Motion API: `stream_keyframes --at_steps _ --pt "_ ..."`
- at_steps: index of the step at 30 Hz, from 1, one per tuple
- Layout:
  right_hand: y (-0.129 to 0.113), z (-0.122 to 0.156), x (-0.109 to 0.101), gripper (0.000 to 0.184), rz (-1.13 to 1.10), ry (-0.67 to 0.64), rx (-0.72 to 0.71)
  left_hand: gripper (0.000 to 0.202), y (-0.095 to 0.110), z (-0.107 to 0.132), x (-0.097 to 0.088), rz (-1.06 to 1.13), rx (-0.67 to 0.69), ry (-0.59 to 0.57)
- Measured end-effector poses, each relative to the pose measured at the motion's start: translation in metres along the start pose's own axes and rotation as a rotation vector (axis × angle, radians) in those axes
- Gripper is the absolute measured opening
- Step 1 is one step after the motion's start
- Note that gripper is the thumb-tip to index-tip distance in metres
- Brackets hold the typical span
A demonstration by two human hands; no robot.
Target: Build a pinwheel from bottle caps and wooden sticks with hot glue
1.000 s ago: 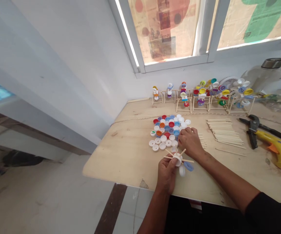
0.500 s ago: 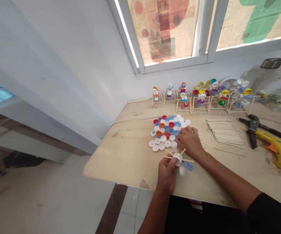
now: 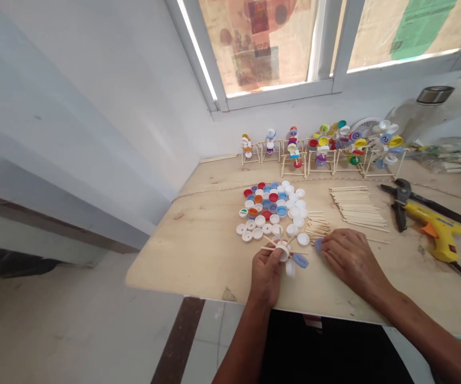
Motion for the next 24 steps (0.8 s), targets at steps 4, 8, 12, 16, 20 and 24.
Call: stream_keyframes --at_steps 4,8,12,16,20,24 --pt "-0.012 0.012 0.0 0.02 0.032 -0.043 0.032 0.024 0.002 -0.002 0.005 -0.027 0.019 -0.008" --pt "-0.02 0.018 0.002 0.017 0.013 -0.024 0.048 0.024 0.003 -0.005 0.012 -0.076 0.031 -0.033" --pt "-0.011 0.027 -0.004 0.011 -0.043 0.016 0.055 0.023 -0.001 -0.007 0.017 -0.1 0.025 -0.041" --pt "0.021 0.039 -0.014 0.011 0.039 0.121 0.141 0.021 -0.006 -0.008 0.017 -0.109 0.018 -0.069" --pt "0.054 0.05 -0.02 0.017 0.189 0.088 0.251 0.023 -0.007 -0.008 0.018 -0.114 0.013 -0.06" --pt "0.066 0.052 -0.019 0.022 0.309 0.034 0.302 0.024 -0.006 -0.009 0.019 -0.1 0.013 -0.026"
Point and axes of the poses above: each hand's wrist, its own z-axis away from the middle knuckle, its own x-axis out of the palm, y = z × x, the point moved 1 cm from there along -z, towards the middle knuckle, and after that the axes turned 4 degrees about -z, right-handed, at the moved point
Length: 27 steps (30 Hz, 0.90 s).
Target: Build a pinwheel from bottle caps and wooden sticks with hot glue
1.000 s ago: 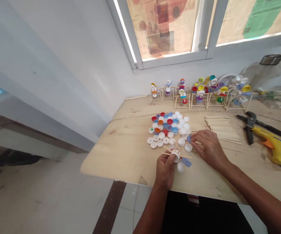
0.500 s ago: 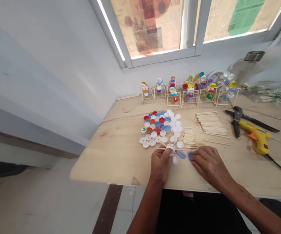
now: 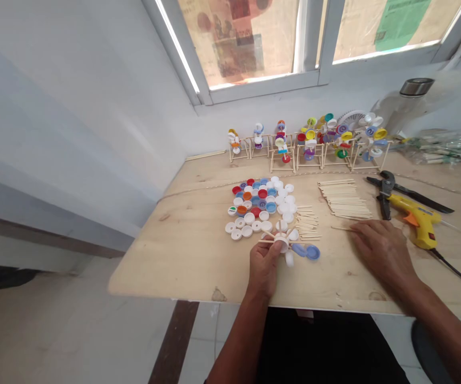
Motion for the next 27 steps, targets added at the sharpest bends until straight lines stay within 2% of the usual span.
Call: stream_keyframes --at_steps 10,27 --pt "0.008 -0.005 0.009 0.021 0.076 -0.059 -0.024 0.025 -0.001 -0.001 -0.002 0.001 -0.007 0.003" --pt "-0.005 0.006 0.002 0.019 0.015 -0.057 -0.058 0.025 -0.001 -0.001 0.0 0.035 0.0 0.011"
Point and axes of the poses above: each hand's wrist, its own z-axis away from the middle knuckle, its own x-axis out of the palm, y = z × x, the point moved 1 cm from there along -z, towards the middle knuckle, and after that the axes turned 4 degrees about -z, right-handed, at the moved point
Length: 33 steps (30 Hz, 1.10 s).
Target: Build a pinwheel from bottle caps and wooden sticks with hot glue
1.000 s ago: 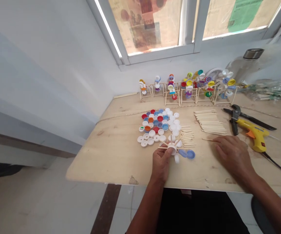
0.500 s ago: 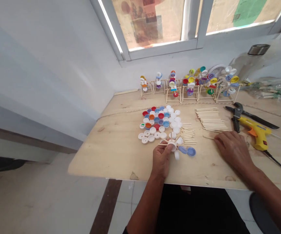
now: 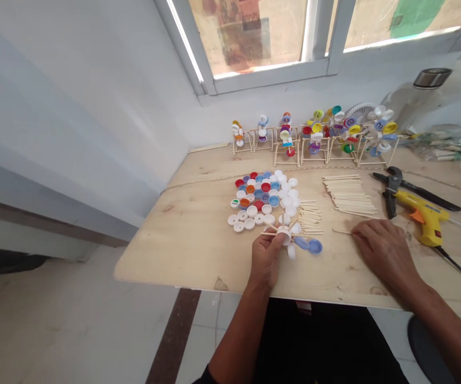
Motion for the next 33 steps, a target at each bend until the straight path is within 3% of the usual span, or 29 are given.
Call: stream_keyframes --at_steps 9,14,18,23,28,33 --pt "-0.003 0.0 -0.005 0.02 -0.028 0.042 0.02 0.024 -0.001 -0.001 -0.002 -0.046 0.01 -0.033" --pt "0.008 0.006 -0.018 0.018 -0.01 0.146 0.08 0.024 0.0 0.001 -0.001 -0.054 0.001 -0.018" --pt "0.027 0.019 -0.031 0.019 0.021 0.215 0.222 0.023 0.003 0.002 0.002 -0.02 -0.006 -0.002" --pt "0.051 0.036 -0.044 0.031 0.072 0.301 0.561 0.023 0.004 0.003 0.006 -0.022 -0.001 -0.004" --pt "0.075 0.043 -0.05 0.044 0.131 0.058 0.804 0.025 0.002 0.003 0.007 -0.019 0.008 -0.004" --pt "0.086 0.035 -0.055 0.045 0.07 -0.191 0.975 0.025 0.0 0.002 0.004 -0.018 0.003 0.001"
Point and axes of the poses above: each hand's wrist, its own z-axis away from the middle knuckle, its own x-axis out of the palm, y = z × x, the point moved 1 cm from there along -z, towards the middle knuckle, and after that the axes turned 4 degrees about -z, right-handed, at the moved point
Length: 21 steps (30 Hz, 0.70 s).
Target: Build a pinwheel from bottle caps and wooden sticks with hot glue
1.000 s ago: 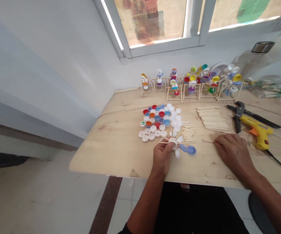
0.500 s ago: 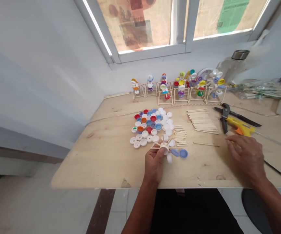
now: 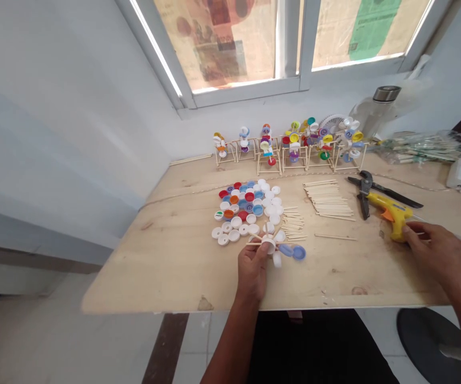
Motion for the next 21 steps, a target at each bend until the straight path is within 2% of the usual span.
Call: stream_keyframes --at_steps 7,12,17,21 --pt "-0.012 -0.016 -0.008 0.045 0.081 -0.157 0.049 0.023 -0.003 -0.002 -0.003 -0.01 -0.006 -0.013" --pt "-0.014 -0.034 -0.01 0.034 0.109 -0.256 0.024 0.022 -0.004 -0.003 -0.003 -0.012 0.005 -0.021" --pt "-0.017 -0.035 -0.016 0.02 -0.02 -0.195 0.074 0.024 -0.003 -0.003 -0.003 -0.047 0.011 -0.015" --pt "-0.029 -0.019 -0.025 0.015 -0.26 -0.107 0.188 0.026 -0.003 -0.003 -0.001 -0.039 -0.002 -0.024"
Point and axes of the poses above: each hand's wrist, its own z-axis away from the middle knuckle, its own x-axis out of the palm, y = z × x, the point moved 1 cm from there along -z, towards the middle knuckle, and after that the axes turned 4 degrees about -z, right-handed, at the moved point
